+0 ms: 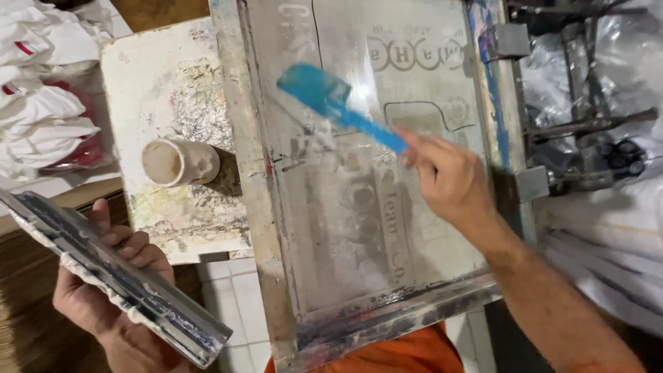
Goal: Preparing and applying printing ink to a screen printing frame using a spatula and a scraper
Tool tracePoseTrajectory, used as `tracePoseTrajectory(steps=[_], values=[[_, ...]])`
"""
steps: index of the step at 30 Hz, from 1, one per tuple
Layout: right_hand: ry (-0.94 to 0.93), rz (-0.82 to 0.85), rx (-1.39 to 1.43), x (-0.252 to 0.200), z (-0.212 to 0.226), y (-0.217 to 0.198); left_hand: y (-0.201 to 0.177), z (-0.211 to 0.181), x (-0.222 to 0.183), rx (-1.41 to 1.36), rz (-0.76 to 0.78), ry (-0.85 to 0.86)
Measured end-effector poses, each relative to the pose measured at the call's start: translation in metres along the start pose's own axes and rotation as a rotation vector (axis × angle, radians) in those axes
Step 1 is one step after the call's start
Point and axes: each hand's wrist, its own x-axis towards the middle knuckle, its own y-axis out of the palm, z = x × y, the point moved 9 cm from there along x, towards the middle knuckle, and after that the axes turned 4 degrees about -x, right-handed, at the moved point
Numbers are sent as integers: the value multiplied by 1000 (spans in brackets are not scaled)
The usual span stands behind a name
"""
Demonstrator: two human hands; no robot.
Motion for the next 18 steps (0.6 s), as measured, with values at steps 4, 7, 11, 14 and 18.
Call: tracePoseTrajectory(steps=[4, 7, 11, 14, 18], values=[[-121, -194, -250, 69, 9, -3, 8, 1, -8, 6, 130, -5], [-193, -320, -266, 109, 0, 9, -12, -1, 1, -49, 456, -64], [-310, -276, -123, 134, 31, 0, 0, -6, -8, 41, 382, -36], [-471, -357, -270, 124, 15, -1, 0, -6, -5, 56, 310, -50], [-648, -345, -486, 100, 12, -14, 9, 4, -7, 80, 136, -46]])
